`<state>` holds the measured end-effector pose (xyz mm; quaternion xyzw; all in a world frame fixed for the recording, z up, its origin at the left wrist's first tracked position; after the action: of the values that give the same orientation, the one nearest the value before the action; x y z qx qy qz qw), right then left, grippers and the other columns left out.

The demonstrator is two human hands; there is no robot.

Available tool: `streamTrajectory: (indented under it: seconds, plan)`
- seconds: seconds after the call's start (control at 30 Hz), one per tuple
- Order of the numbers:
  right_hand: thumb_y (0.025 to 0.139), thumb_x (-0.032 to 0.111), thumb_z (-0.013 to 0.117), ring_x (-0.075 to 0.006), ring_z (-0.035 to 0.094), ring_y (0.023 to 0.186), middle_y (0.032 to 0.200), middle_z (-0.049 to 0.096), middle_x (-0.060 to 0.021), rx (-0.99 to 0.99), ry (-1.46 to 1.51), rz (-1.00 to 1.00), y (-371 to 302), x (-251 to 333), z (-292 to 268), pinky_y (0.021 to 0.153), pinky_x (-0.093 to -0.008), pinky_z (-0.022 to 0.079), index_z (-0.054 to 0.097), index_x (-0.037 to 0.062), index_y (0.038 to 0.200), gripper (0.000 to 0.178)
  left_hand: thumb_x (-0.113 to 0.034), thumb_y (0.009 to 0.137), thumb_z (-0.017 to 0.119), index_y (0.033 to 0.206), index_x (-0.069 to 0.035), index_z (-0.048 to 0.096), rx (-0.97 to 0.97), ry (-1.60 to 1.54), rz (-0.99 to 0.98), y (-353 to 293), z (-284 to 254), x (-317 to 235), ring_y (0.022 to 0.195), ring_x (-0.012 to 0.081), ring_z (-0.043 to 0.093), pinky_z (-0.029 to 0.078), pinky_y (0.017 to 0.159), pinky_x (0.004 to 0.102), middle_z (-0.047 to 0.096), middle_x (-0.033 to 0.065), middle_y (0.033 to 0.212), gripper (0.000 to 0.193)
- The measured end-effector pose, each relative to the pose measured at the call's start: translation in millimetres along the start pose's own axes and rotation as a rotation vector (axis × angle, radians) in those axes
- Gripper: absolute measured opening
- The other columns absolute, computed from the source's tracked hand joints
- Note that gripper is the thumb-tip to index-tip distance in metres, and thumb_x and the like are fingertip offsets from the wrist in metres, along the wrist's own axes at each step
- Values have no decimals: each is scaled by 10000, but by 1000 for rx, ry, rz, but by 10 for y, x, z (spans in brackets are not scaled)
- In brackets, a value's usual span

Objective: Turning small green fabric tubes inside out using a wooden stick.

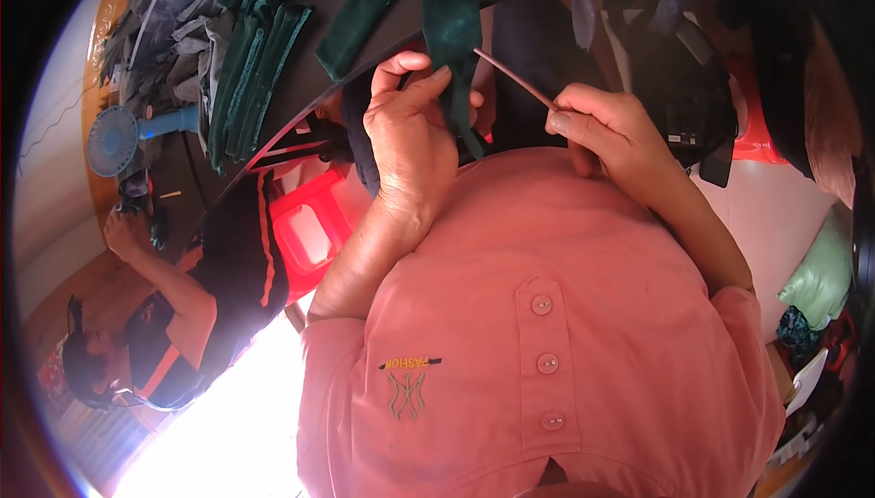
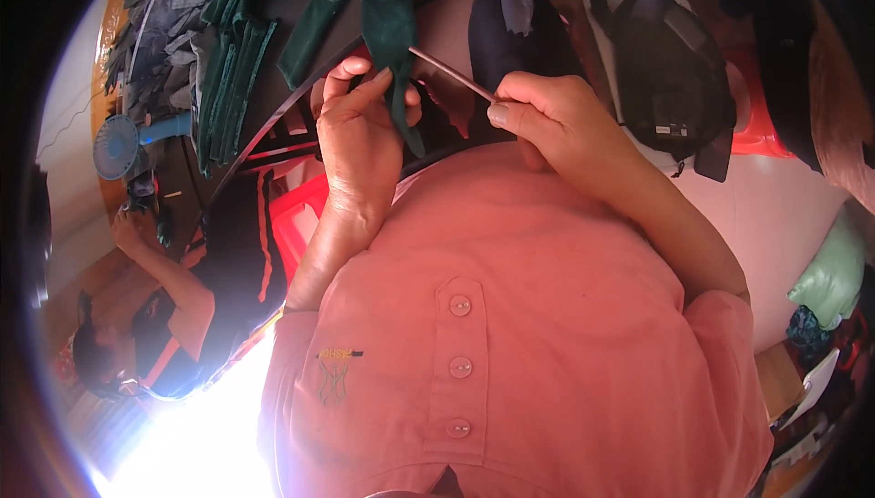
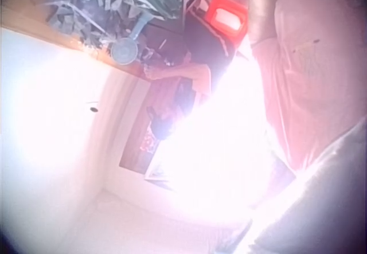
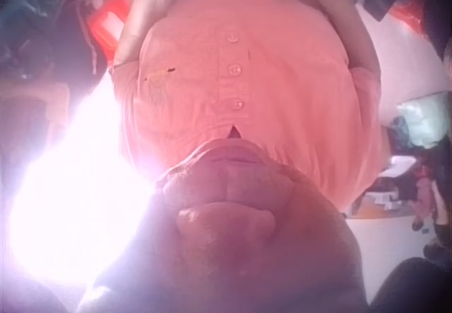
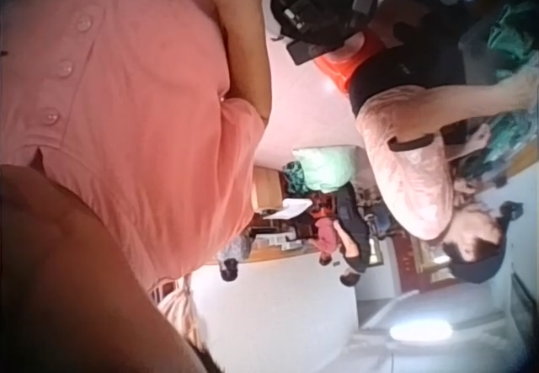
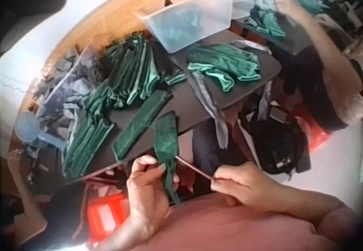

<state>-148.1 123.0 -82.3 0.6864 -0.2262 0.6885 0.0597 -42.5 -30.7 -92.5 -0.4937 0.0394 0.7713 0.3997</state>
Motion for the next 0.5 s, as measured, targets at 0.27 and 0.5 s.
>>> streamTrajectory:
  seconds: [0.27, 0.5]
  plan:
    - [957, 221, 532, -63, 449, 484, 555, 502, -20, 46, 62, 18, 78, -24, 57, 454, -231, 317, 589, -1, 871, 245, 57, 815, 618, 1047, -22, 555, 23, 39, 1, 4, 143, 0, 649, 231, 615, 500, 605, 355, 615, 123, 898, 254]
    - [926, 197, 548, -67, 429, 484, 533, 491, -20, 16, 136, 55, -47, -137, -52, 472, -252, 323, 576, 15, 810, 218, 86, 749, 674, 1086, -2, 521, 93, 2, -54, 16, 186, 4, 627, 211, 600, 499, 585, 349, 617, 125, 834, 380]
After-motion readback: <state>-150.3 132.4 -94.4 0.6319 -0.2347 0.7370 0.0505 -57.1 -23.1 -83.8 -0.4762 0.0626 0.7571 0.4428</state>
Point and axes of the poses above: each hand's wrist, its own y-axis towards the middle knuckle, its own z-axis out of the palm, x = y × z, the point moved 10 cm from there along y, towards the middle knuckle
